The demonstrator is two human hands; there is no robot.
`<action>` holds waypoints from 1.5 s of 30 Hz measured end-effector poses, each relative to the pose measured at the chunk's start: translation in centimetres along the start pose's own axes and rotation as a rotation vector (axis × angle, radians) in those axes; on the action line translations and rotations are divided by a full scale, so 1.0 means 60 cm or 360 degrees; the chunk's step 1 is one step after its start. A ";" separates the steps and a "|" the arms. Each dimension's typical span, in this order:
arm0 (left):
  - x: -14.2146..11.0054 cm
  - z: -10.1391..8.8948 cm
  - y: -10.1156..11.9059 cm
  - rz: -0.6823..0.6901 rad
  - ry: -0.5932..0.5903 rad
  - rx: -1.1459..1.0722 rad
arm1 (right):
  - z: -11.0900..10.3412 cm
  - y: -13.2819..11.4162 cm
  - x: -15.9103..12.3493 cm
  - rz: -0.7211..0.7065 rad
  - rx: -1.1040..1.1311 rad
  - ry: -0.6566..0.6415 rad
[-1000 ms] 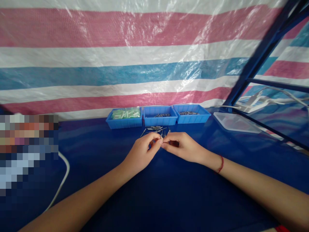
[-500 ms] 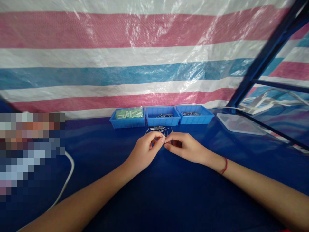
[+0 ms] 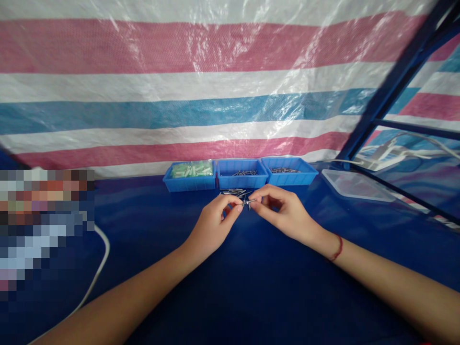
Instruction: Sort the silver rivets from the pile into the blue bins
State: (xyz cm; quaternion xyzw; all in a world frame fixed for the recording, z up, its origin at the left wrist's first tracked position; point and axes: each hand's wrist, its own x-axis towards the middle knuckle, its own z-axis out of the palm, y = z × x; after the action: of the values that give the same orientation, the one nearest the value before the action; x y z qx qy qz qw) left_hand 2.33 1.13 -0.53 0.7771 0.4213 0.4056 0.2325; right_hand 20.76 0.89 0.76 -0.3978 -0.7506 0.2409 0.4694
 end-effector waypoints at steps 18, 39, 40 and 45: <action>0.028 -0.027 -0.042 0.0169 -0.0104 0.1074 | -0.125 0.096 0.061 -0.0215 -0.1293 0.0689; 0.013 -0.014 -0.013 0.0548 -0.0183 0.1168 | -0.002 0.022 0.003 -0.0460 -0.0730 -0.0452; 0.011 -0.012 -0.012 0.0544 -0.0191 0.1072 | -0.003 0.021 0.002 -0.0471 -0.0731 -0.0467; 0.007 -0.002 -0.009 0.0356 -0.0061 0.0506 | -0.010 0.019 0.005 -0.0470 -0.0701 -0.0453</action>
State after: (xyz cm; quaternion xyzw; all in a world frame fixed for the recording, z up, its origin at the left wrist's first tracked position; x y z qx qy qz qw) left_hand 2.08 1.80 -0.66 0.8536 0.3866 0.3423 0.0684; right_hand 21.65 1.75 0.35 -0.3388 -0.8928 0.0548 0.2918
